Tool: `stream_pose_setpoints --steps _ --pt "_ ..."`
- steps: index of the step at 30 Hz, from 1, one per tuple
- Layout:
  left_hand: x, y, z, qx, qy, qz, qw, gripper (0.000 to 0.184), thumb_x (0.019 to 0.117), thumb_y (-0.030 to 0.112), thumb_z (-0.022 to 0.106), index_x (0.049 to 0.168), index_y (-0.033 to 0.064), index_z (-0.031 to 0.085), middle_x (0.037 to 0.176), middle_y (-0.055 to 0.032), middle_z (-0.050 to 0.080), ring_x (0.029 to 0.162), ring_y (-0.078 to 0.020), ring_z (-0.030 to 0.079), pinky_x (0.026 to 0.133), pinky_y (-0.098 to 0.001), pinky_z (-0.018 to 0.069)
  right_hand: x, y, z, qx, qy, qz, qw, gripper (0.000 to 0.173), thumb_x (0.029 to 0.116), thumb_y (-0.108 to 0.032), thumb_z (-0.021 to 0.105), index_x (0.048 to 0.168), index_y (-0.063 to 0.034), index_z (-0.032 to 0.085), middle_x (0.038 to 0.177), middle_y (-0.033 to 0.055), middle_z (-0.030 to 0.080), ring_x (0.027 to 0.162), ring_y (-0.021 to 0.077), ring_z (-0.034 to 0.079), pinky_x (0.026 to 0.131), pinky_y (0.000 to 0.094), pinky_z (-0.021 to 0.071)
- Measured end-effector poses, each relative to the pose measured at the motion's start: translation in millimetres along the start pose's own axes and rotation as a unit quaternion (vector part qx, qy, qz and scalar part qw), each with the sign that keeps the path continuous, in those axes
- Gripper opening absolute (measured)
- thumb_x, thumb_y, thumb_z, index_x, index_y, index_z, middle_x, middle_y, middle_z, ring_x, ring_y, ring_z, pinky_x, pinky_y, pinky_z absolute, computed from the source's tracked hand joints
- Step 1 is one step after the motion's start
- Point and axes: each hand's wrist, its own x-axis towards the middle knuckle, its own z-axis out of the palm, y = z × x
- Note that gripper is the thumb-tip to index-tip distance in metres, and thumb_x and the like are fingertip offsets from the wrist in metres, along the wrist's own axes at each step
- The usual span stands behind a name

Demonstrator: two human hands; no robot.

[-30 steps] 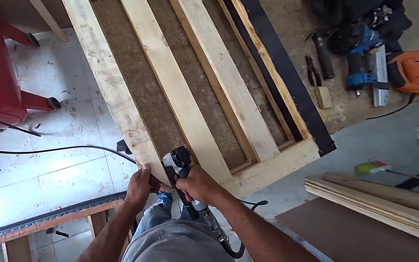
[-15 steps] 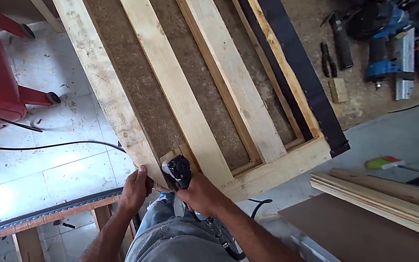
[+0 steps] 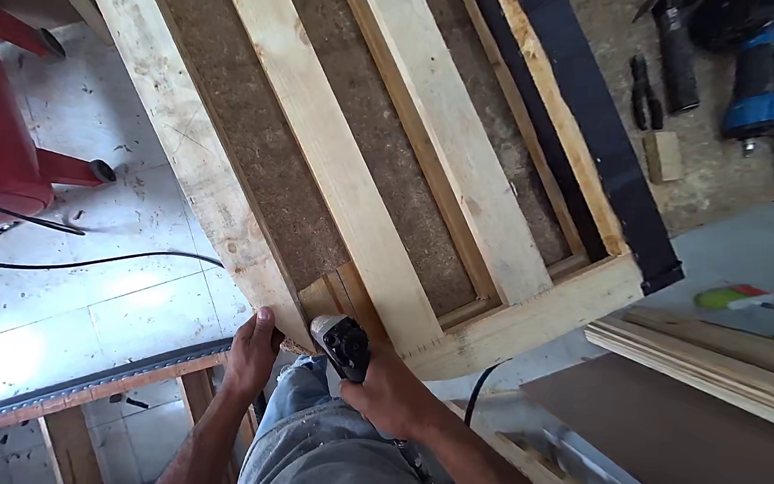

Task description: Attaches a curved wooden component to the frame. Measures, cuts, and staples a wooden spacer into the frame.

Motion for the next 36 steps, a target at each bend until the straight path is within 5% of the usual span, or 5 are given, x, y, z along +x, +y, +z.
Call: stream_pose_setpoints --steps 11,28,36 --pt "1.8 3.3 0.4 -0.017 -0.008 -0.004 1.000 0.052 0.1114 0.036 0.026 0.083 0.0110 0.061 0.056 -0.0002 0.049 0.047 -0.0121 0.045 0.049 -0.0273 0.0423 -5.3 13.9 6.9 -0.070 0.030 -0.025 0.997 0.030 0.0881 -0.025 0.064 0.113 -0.0084 0.065 0.094 0.0073 0.069 0.090 0.0194 0.068 0.079 0.0416 0.0548" --pt "2.8 -0.5 -2.1 -0.023 -0.024 0.006 0.999 0.053 0.1110 0.036 0.024 0.080 0.0119 0.060 0.056 0.0002 0.050 0.048 -0.0106 0.045 0.049 -0.0248 0.0415 -5.3 51.2 11.4 -0.051 0.028 -0.108 0.992 0.032 0.0879 -0.024 0.067 0.117 -0.0107 0.067 0.096 0.0056 0.072 0.091 0.0157 0.070 0.080 0.0391 0.0575" --pt "3.9 1.9 -5.8 -0.033 -0.037 -0.008 0.999 0.054 0.1115 0.036 0.022 0.080 0.0119 0.058 0.056 0.0001 0.049 0.048 -0.0105 0.044 0.049 -0.0250 0.0403 -2.9 17.8 5.5 -0.152 -0.019 0.003 0.988 0.038 0.0915 -0.026 0.065 0.127 -0.0108 0.061 0.106 0.0115 0.071 0.102 0.0278 0.070 0.086 0.0502 0.0566"
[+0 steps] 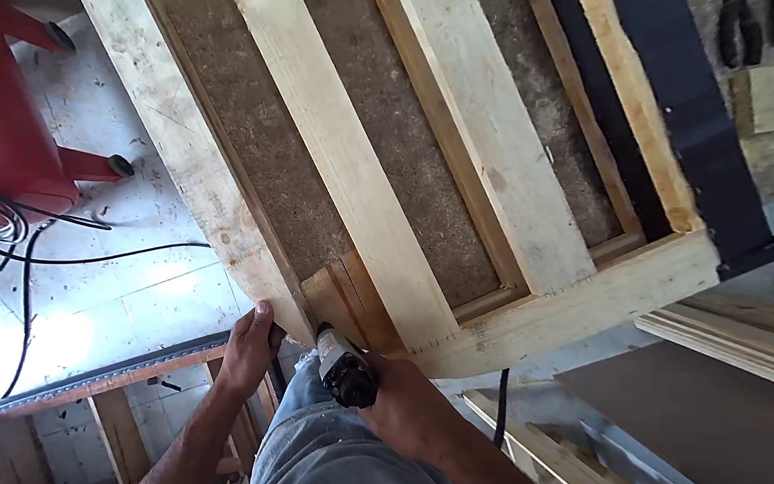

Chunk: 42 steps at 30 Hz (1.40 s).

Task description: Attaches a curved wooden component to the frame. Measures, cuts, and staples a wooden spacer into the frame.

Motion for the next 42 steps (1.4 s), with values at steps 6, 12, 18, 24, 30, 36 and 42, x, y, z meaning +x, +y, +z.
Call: stream_pose_setpoints --steps 6,12,18,24,30,36,42 --pt "0.1 -0.9 8.7 -0.020 0.022 0.000 1.000 0.054 0.1123 0.032 0.021 0.082 0.0088 0.059 0.057 -0.0009 0.053 0.049 -0.0108 0.049 0.050 -0.0246 0.0449 -65.6 52.0 15.6 0.103 0.100 -0.111 0.983 0.045 0.0835 -0.029 0.079 0.123 -0.0108 0.068 0.091 0.0112 0.075 0.085 0.0269 0.074 0.073 0.0532 0.0598" --pt "-1.7 -11.8 9.8 -0.041 0.005 0.005 0.999 0.059 0.1124 0.035 0.015 0.093 0.0037 0.061 0.063 -0.0056 0.062 0.054 -0.0149 0.060 0.058 -0.0294 0.0547 -127.4 79.3 24.6 0.110 -0.020 0.010 0.994 0.058 0.0873 -0.028 0.075 0.138 -0.0031 0.061 0.102 0.0278 0.073 0.097 0.0475 0.071 0.086 0.0677 0.0517" --pt "-13.2 -32.5 23.8 0.006 -0.080 0.023 0.996 0.044 0.1051 0.033 0.043 0.125 -0.0052 0.053 0.100 -0.0146 0.073 0.092 -0.0260 0.074 0.082 -0.0441 0.0623 -144.7 82.8 41.8 0.141 0.093 0.023 0.985 0.055 0.0865 -0.033 0.077 0.130 -0.0016 0.066 0.100 0.0212 0.075 0.095 0.0357 0.073 0.088 0.0594 0.0552" --pt "-16.4 -42.0 35.2 0.131 -0.077 0.057 0.987 0.027 0.0983 0.019 0.065 0.120 0.0031 0.066 0.104 -0.0045 0.076 0.095 -0.0158 0.073 0.087 -0.0368 0.0619 -139.0 56.9 52.1 0.180 0.220 0.010 0.959 0.037 0.0814 -0.029 0.079 0.112 -0.0082 0.071 0.085 0.0037 0.073 0.079 0.0126 0.071 0.076 0.0403 0.0594" --pt "-4.8 -22.2 38.0 0.295 0.025 -0.028 0.955 0.019 0.0937 0.029 0.066 0.087 0.0120 0.073 0.082 0.0003 0.076 0.079 -0.0154 0.074 0.078 -0.0443 0.0611 -126.2 50.6 63.0 0.178 0.262 0.033 0.948 0.022 0.0818 -0.031 0.074 0.096 -0.0141 0.070 0.073 -0.0034 0.067 0.063 0.0079 0.065 0.062 0.0340 0.0568" --pt "4.7 -15.2 33.6 0.382 -0.014 -0.057 0.922 0.032 0.0930 0.045 0.062 0.081 0.0185 0.075 0.082 0.0009 0.075 0.083 -0.0195 0.073 0.079 -0.0542 0.0575 -136.0 54.5 73.0 0.165 0.274 0.024 0.947 0.023 0.0821 -0.029 0.076 0.094 -0.0108 0.070 0.074 -0.0013 0.069 0.065 0.0087 0.066 0.065 0.0344 0.0578" --pt "2.6 -13.2 35.8 0.341 -0.044 -0.062 0.937 0.032 0.0984 0.038 0.054 0.091 0.0144 0.075 0.088 -0.0011 0.076 0.086 -0.0184 0.074 0.083 -0.0501 0.0589 -152.7 69.1 76.0 0.214 0.304 0.054 0.927 0.022 0.0805 -0.024 0.079 0.091 -0.0073 0.070 0.072 0.0014 0.069 0.064 0.0118 0.067 0.066 0.0365 0.0591"
